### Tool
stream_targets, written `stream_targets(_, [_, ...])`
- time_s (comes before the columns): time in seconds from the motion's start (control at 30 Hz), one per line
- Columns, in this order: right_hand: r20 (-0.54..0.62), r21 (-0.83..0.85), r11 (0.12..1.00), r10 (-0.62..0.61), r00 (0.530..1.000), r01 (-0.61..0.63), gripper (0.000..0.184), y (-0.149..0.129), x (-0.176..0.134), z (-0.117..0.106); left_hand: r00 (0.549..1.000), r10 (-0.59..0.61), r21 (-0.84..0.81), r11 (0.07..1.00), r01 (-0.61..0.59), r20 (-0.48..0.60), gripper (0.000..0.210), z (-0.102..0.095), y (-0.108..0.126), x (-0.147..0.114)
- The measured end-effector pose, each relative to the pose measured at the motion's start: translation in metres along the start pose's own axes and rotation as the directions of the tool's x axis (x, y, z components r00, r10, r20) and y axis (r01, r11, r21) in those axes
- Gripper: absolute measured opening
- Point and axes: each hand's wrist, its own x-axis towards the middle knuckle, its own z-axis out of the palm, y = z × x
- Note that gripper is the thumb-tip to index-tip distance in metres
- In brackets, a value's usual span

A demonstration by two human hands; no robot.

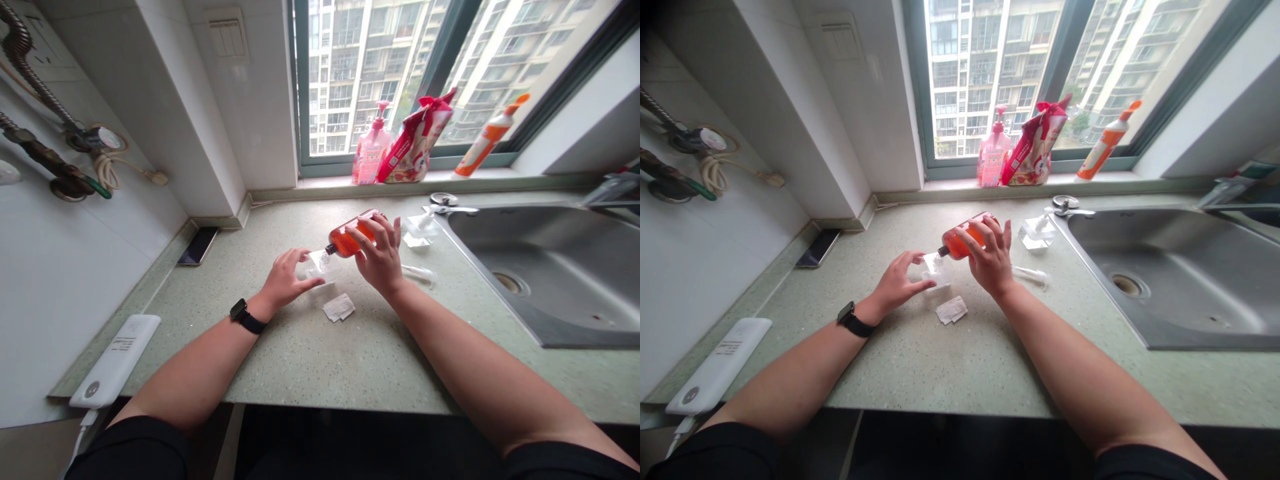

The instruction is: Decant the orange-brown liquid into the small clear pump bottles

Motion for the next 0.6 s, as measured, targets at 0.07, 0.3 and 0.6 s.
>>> stream_targets(0.07, [-0.007,0.001,1.0,-0.001,1.0,0.001,0.085,-0.0001,0.0002,-0.0001,1.0,0.001,0.001,1.0,-0.001,0.002,0.068,-0.0003,0.0005,0.0001])
stream_targets(0.3, [-0.027,-0.013,1.0,-0.022,0.999,0.022,0.082,0.0,0.0008,0.0001,1.0,0.003,0.0,1.0,-0.003,-0.001,0.067,-0.0002,0.001,0.0])
stream_targets(0.6, [-0.037,0.018,1.0,-0.021,0.999,0.022,0.084,0.0001,0.0008,-0.0002,1.0,0.005,0.004,1.0,-0.005,-0.003,0.068,-0.0004,0.0009,-0.0005])
